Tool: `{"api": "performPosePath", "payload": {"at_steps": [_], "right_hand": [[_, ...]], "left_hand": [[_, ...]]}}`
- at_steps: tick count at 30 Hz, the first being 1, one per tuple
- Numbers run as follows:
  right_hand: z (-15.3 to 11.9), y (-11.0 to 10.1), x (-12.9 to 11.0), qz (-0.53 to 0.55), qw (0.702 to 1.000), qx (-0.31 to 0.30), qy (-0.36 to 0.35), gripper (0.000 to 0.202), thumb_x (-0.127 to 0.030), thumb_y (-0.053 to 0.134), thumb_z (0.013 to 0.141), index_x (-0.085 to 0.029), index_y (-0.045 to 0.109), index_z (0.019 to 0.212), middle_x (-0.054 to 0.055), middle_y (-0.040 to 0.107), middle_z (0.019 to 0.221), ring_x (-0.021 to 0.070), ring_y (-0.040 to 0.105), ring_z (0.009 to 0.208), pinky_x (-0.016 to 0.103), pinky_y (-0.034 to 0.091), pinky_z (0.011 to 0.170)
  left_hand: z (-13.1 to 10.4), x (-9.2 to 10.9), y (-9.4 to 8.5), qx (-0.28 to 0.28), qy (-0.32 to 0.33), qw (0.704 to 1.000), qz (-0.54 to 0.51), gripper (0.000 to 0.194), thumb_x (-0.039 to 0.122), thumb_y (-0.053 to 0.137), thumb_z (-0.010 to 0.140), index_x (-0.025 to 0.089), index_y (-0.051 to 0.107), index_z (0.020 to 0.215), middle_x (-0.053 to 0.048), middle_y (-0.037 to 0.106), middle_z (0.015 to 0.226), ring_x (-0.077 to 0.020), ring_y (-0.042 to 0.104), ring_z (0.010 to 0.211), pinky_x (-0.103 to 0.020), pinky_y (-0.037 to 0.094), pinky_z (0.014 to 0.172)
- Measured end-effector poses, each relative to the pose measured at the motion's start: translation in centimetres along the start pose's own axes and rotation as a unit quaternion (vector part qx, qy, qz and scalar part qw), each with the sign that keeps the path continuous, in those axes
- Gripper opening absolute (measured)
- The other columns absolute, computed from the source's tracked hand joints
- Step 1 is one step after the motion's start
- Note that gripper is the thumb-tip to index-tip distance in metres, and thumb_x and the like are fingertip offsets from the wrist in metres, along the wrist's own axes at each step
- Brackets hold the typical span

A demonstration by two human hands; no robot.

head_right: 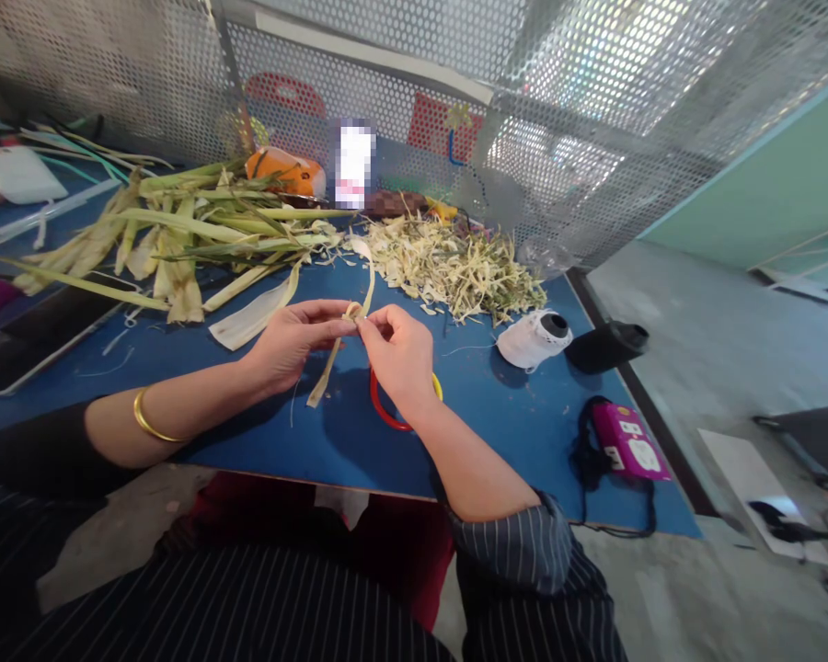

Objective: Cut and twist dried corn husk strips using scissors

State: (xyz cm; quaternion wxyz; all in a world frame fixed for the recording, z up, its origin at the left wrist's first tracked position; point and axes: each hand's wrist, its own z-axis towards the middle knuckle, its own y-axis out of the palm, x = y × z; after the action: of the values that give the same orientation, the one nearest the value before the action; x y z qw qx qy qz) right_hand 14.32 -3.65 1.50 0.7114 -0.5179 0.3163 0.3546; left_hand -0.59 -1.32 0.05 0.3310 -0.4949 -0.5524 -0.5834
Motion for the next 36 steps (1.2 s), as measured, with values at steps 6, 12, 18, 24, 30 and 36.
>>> {"api": "performPosePath", "payload": {"at_steps": [6, 12, 18, 24, 30, 36], "right_hand": [[0.2, -0.4, 0.0, 0.057, 0.997, -0.059, -0.002, 0.014, -0.031, 0.058, 0.083, -0.019, 0.057, 0.076, -0.003, 0.061, 0.058, 0.0087, 0.052, 0.044, 0.023, 0.042, 0.048], [0.6, -1.7, -0.3, 0.104, 0.973, -0.184, -0.092, 0.018, -0.017, 0.050, 0.086, -0.022, 0.061, 0.099, 0.000, 0.068, 0.085, 0.0098, 0.062, 0.061, 0.025, 0.051, 0.060], [0.3, -1.6, -0.2, -0.055, 0.956, -0.124, -0.260, 0.019, -0.022, 0.054, 0.089, -0.024, 0.069, 0.099, 0.003, 0.069, 0.093, 0.0135, 0.064, 0.081, 0.027, 0.050, 0.074], [-0.1, -1.1, -0.6, 0.005, 0.972, -0.025, -0.233, 0.014, -0.032, 0.059, 0.086, -0.027, 0.072, 0.090, 0.004, 0.064, 0.090, 0.0175, 0.061, 0.087, 0.034, 0.050, 0.079], [-0.3, -1.6, -1.2, 0.136, 0.983, -0.005, -0.122, 0.026, -0.036, 0.050, 0.091, -0.022, 0.068, 0.079, 0.003, 0.059, 0.086, 0.0126, 0.056, 0.068, 0.030, 0.047, 0.066], [0.3, -2.2, -1.2, 0.023, 0.992, -0.120, -0.032, 0.036, -0.035, 0.052, 0.088, -0.018, 0.065, 0.059, 0.000, 0.048, 0.067, 0.0113, 0.048, 0.065, 0.027, 0.038, 0.065]], "left_hand": [[0.3, -0.1, 0.0, 0.014, -0.001, 0.999, -0.045, 0.026, 0.024, 0.082, 0.061, 0.015, 0.072, 0.083, -0.003, 0.071, 0.078, -0.0115, 0.065, 0.070, -0.027, 0.051, 0.074], [0.7, 0.1, -0.4, 0.011, 0.038, 0.997, -0.070, 0.026, 0.026, 0.081, 0.063, 0.013, 0.071, 0.083, -0.004, 0.071, 0.077, -0.0124, 0.066, 0.066, -0.028, 0.054, 0.070], [0.6, 0.3, -0.4, 0.007, 0.062, 0.995, -0.082, 0.026, 0.023, 0.081, 0.063, 0.013, 0.069, 0.084, -0.003, 0.069, 0.080, -0.0102, 0.064, 0.070, -0.024, 0.053, 0.067], [0.5, 0.6, -0.3, 0.004, 0.083, 0.996, -0.039, 0.027, 0.020, 0.078, 0.063, 0.013, 0.067, 0.087, -0.002, 0.068, 0.078, -0.0101, 0.063, 0.068, -0.025, 0.054, 0.065], [0.9, 0.1, -0.5, 0.036, 0.112, 0.993, 0.015, 0.026, 0.021, 0.078, 0.064, 0.014, 0.066, 0.087, -0.001, 0.065, 0.073, -0.0089, 0.059, 0.061, -0.024, 0.050, 0.058], [1.2, -0.4, -0.6, 0.028, 0.148, 0.987, 0.050, 0.025, 0.023, 0.077, 0.066, 0.016, 0.064, 0.086, 0.003, 0.057, 0.065, -0.0087, 0.057, 0.060, -0.024, 0.050, 0.058]]}}
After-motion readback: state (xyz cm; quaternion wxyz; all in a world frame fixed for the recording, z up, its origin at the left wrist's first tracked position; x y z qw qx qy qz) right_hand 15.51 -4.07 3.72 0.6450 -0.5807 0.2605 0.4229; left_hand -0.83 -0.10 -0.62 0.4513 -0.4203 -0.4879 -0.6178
